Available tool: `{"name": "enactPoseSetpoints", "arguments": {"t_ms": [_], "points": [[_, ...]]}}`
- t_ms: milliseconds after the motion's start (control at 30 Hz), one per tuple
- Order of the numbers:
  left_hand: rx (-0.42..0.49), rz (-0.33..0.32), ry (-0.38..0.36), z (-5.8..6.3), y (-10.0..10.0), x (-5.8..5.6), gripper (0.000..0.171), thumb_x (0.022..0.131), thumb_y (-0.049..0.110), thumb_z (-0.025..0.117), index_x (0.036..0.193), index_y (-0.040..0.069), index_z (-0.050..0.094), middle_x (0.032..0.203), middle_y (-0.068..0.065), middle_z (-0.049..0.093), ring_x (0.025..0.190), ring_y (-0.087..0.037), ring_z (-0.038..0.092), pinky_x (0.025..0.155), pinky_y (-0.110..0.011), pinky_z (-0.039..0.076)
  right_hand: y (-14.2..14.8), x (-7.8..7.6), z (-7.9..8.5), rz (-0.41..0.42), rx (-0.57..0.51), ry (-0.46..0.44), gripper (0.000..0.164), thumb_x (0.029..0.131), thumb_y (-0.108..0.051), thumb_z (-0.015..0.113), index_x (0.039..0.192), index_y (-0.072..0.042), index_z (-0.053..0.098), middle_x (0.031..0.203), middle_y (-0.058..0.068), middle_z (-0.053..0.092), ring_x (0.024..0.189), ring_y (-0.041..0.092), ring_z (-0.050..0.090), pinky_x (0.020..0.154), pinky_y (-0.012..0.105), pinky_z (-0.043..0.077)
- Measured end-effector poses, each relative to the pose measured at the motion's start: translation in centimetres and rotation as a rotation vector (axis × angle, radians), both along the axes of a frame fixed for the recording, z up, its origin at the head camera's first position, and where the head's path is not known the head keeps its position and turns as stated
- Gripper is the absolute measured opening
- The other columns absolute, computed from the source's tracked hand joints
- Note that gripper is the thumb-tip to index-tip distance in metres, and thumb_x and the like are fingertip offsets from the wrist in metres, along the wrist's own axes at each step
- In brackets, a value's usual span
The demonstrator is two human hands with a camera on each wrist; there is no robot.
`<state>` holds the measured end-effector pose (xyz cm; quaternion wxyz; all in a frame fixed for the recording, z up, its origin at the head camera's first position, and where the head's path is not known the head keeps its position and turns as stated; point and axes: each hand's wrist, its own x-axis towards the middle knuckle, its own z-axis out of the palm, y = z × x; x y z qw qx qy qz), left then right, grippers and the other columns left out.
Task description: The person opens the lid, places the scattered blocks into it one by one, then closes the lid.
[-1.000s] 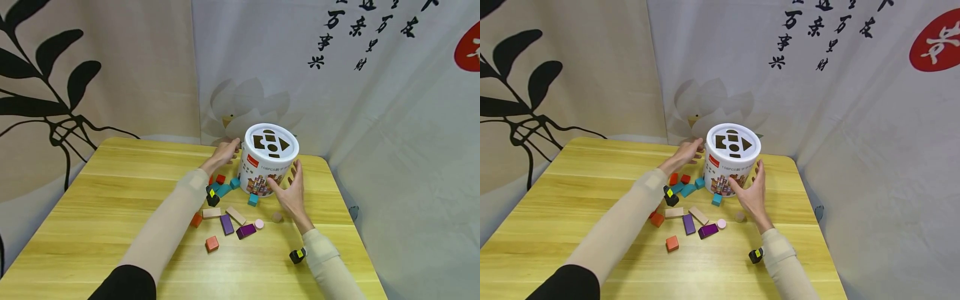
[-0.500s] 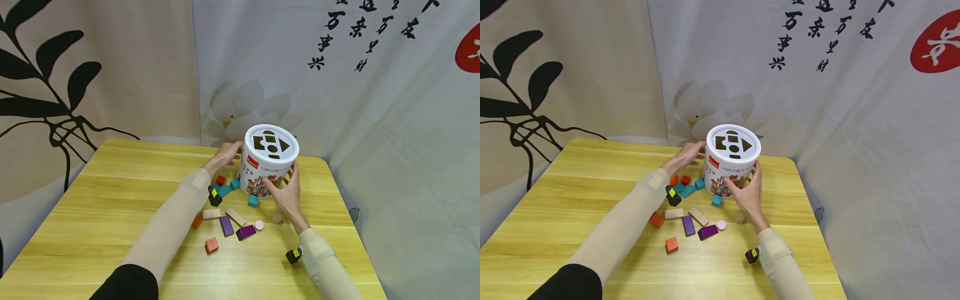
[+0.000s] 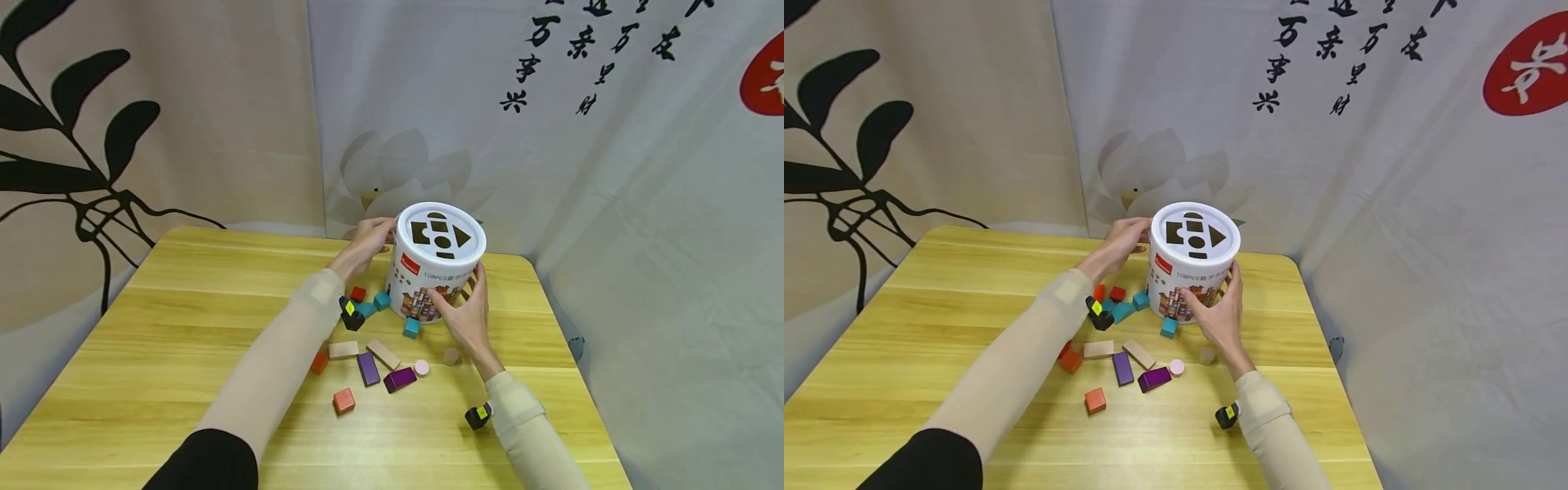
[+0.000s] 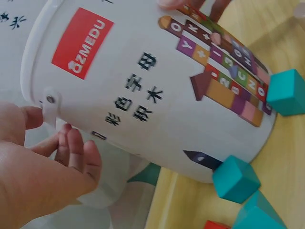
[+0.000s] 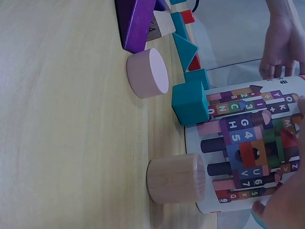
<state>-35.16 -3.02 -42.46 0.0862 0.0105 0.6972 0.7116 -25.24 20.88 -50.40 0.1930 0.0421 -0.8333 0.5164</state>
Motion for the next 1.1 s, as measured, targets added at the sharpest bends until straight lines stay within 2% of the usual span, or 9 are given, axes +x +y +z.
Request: {"name": "enactPoseSetpoints", "arguments": {"t_ms": [167, 367, 533, 700, 800, 933, 1100], "points": [[0.055, 0.027, 0.052, 0.8, 0.2, -0.2, 0.038, 0.105, 0.024, 0.052, 0.135, 0.004, 0.064, 0.1, -0.006, 0.06, 0.09, -0.026, 0.052, 0.086, -0.036, 0.046, -0.1, 0.0, 0.0, -0.008, -0.002, 0.0, 0.115, 0.076, -0.049, 0.086, 0.164, -0.038, 0.014, 0.163, -0.01, 0.025, 0.143, 0.019, 0.035, 0.109, 0.053, 0.041], [-0.016, 0.081, 0.122, 1.3, 0.5, 0.0, 0.043, 0.105, 0.032, 0.055, 0.14, 0.007, 0.061, 0.112, -0.005, 0.061, 0.099, -0.023, 0.057, 0.079, -0.028, 0.049, 0.0, -0.1, 0.0, -0.005, -0.003, 0.01, 0.115, 0.076, -0.049, 0.087, 0.165, -0.033, 0.015, 0.163, -0.005, 0.026, 0.142, 0.021, 0.035, 0.108, 0.056, 0.04], [-0.098, 0.13, 0.274, 1.9, 1.0, 0.3, 0.039, 0.102, 0.026, 0.063, 0.135, 0.005, 0.065, 0.107, -0.007, 0.062, 0.095, -0.021, 0.059, 0.079, -0.029, 0.053, 0.0, -0.2, 0.0, 0.002, -0.002, 0.006, 0.117, 0.076, -0.049, 0.086, 0.165, -0.033, 0.013, 0.164, -0.002, 0.025, 0.143, 0.023, 0.036, 0.108, 0.056, 0.04], [-0.242, 0.168, 0.453, 3.0, 1.5, 0.6, 0.033, 0.094, 0.02, 0.068, 0.124, 0.006, 0.07, 0.106, -0.005, 0.062, 0.095, -0.016, 0.056, 0.084, -0.029, 0.05, 0.0, -0.1, 0.1, -0.001, 0.001, 0.008, 0.116, 0.076, -0.051, 0.086, 0.165, -0.032, 0.013, 0.164, 0.0, 0.025, 0.142, 0.024, 0.036, 0.108, 0.056, 0.04], [-0.32, 0.157, 0.528, 3.6, 1.8, 0.9, 0.032, 0.091, 0.022, 0.069, 0.12, 0.009, 0.072, 0.11, -0.003, 0.061, 0.101, -0.017, 0.055, 0.09, -0.033, 0.046, 0.1, -0.1, 0.1, -0.001, 0.001, 0.016, 0.116, 0.077, -0.05, 0.085, 0.166, -0.029, 0.013, 0.164, 0.002, 0.025, 0.142, 0.026, 0.037, 0.107, 0.057, 0.04], [-0.396, 0.114, 0.589, 4.5, 2.1, 1.4, 0.034, 0.093, 0.032, 0.066, 0.121, 0.014, 0.071, 0.114, 0.0, 0.062, 0.108, -0.02, 0.053, 0.096, -0.037, 0.04, 0.1, -0.1, 0.1, 0.0, 0.004, 0.018, 0.116, 0.077, -0.05, 0.085, 0.166, -0.028, 0.013, 0.164, 0.002, 0.025, 0.142, 0.026, 0.036, 0.107, 0.057, 0.041], [-0.429, 0.066, 0.623, 5.6, 2.7, 2.1, 0.038, 0.097, 0.042, 0.059, 0.123, 0.016, 0.069, 0.108, 0.003, 0.064, 0.102, -0.016, 0.053, 0.093, -0.036, 0.04, 0.1, -0.1, 0.0, -0.006, 0.011, 0.012, 0.115, 0.077, -0.051, 0.085, 0.165, -0.031, 0.014, 0.163, -0.003, 0.026, 0.142, 0.023, 0.036, 0.108, 0.054, 0.041]]}}
